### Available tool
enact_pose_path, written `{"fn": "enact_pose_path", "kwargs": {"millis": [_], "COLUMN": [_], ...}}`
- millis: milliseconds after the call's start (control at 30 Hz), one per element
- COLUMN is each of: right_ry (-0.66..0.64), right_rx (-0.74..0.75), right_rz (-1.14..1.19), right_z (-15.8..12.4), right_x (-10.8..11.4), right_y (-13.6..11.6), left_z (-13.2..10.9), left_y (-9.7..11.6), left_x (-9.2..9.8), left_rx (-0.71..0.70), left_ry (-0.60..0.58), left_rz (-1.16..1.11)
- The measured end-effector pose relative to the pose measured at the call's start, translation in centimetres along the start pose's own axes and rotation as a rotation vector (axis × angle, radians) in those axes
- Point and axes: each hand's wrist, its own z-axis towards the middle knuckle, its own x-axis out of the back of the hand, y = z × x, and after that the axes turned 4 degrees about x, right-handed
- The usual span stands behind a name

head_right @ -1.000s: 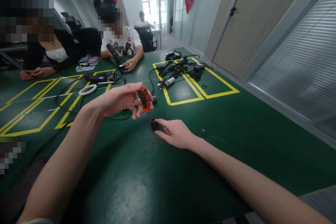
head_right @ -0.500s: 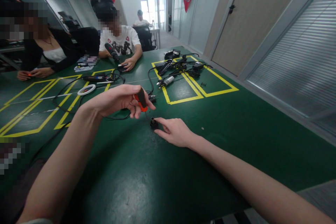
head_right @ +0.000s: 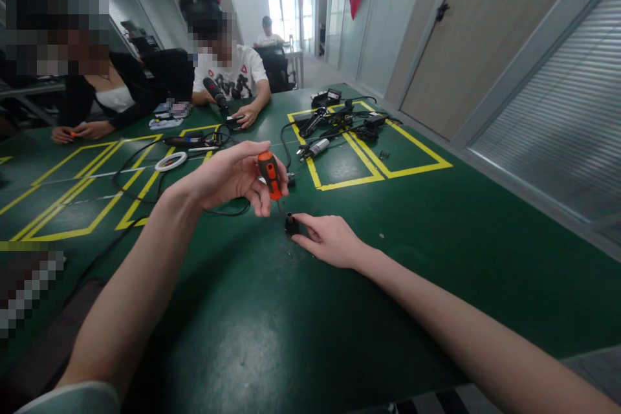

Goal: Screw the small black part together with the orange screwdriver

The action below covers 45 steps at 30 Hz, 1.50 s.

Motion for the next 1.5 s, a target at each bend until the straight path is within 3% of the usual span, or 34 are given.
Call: {"fn": "enact_pose_path", "kwargs": {"millis": [433,1067,1500], "right_ry": [-0.009,-0.006,-0.009], "right_rx": [-0.005,0.012,-0.012], "right_rz": [-0.009,-0.014,-0.003], "right_z": [0.0,0.04,0.1], "right_x": [0.06,0.08,0.2], "right_y": [0.11,0.16,-0.14], "left_z": [0.38,0.3,-0.16], "left_y": [-0.18,-0.21,0.33], "left_x": [-0.03,0.1,-0.12], "left_rx": [-0.063,-0.151,-0.085], "left_ry": [0.017,0.152,0.049], "left_rz": [0.068,0.241,0.055]}}
